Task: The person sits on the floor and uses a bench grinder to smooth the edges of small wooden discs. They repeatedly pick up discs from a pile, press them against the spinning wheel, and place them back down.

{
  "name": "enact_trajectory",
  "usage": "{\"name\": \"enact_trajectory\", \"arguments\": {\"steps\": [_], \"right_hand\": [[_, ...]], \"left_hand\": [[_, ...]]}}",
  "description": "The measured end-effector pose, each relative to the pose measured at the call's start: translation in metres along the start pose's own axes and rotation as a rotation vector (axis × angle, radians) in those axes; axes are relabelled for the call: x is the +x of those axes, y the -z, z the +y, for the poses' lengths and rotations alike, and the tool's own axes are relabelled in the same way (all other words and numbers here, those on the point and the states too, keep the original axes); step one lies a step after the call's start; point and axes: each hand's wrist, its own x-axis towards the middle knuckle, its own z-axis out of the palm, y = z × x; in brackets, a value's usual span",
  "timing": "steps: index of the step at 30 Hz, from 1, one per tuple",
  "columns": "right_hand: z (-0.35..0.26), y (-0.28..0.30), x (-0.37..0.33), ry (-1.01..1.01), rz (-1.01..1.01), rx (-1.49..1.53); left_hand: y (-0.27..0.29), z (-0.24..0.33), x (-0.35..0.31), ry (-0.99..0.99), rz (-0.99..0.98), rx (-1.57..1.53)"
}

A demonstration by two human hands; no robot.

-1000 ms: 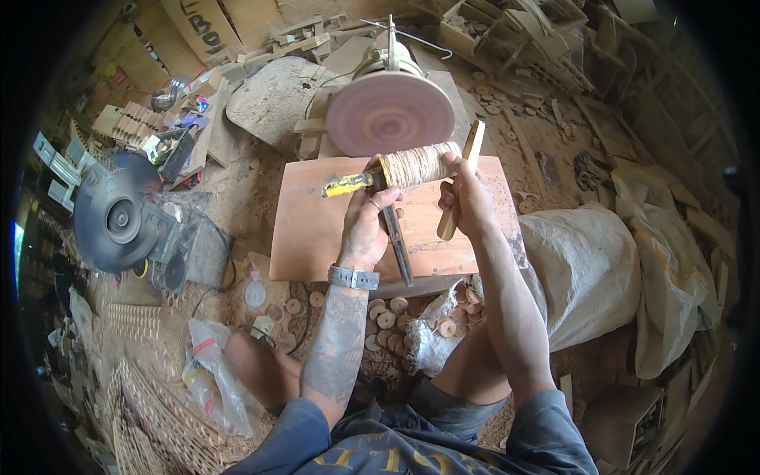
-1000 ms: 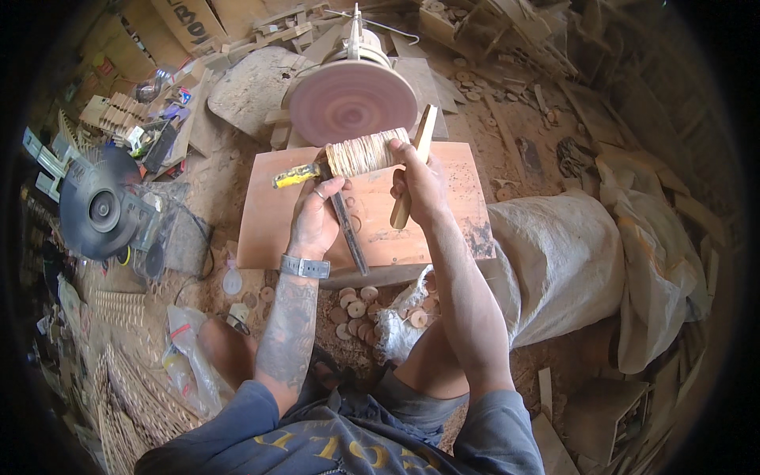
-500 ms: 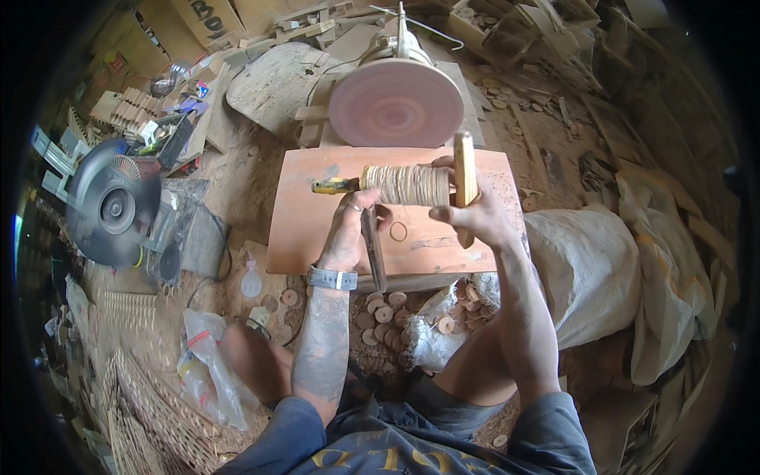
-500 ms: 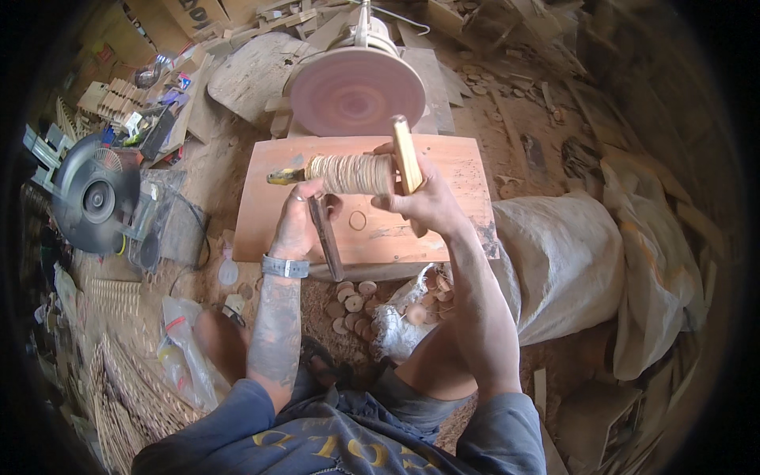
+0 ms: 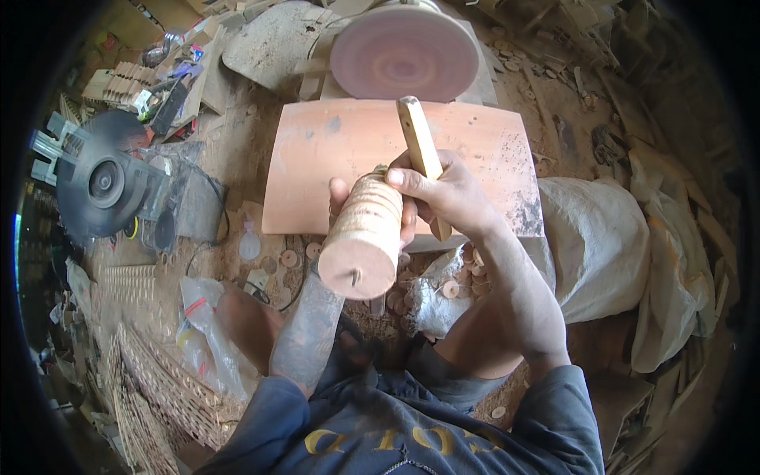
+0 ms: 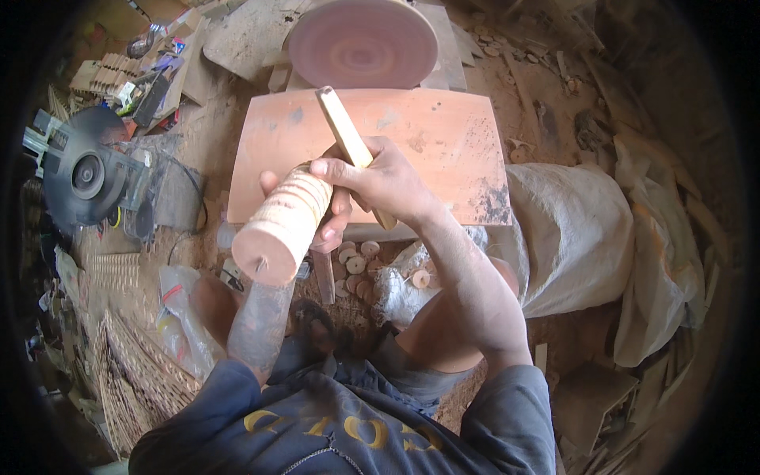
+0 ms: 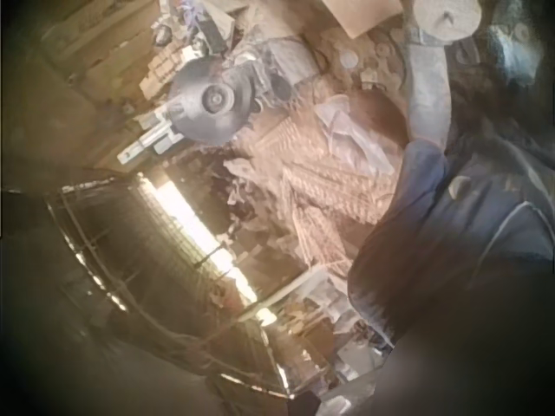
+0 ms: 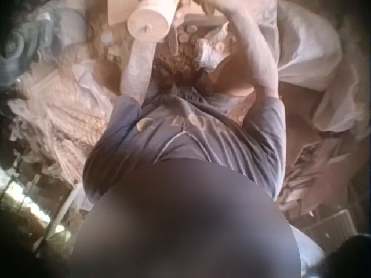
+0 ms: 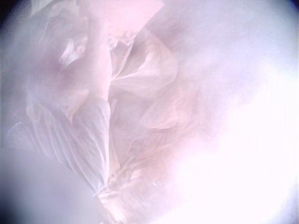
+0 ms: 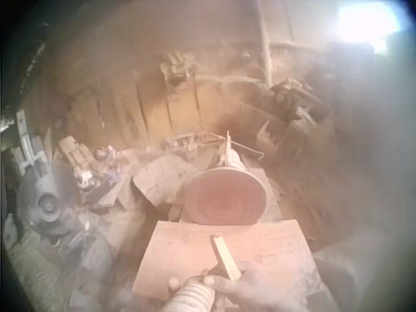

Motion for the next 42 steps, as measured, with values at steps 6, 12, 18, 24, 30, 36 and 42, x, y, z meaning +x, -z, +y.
{"name": "enact_trajectory", "arguments": {"steps": [6,12,18,24,30,36,42], "right_hand": [[0.016,-0.011,0.002,-0.182,0.128,0.055],[0.027,-0.019,0.003,-0.350,0.145,0.258],[0.024,-0.026,0.004,-0.226,0.131,0.166],[0.028,-0.042,-0.004,0.155,0.261,0.007],[0.025,-0.019,-0.003,0.160,0.054,-0.147],[0.036,-0.022,-0.003,0.251,0.138,-0.215],[0.043,-0.019,0.011,-0.065,0.477,-0.099]], "left_hand": [[0.001,-0.010,-0.026,-0.041,0.234,0.031],[0.019,0.001,-0.033,0.063,0.001,0.040],[0.019,0.008,-0.021,0.110,-0.193,0.032],[0.029,-0.003,-0.004,0.075,-0.365,-0.198],[0.018,0.000,-0.020,0.273,-0.255,-0.126],[-0.007,-0.008,-0.036,0.190,0.102,-0.142],[-0.030,-0.030,-0.032,0.151,0.999,0.329]]}}
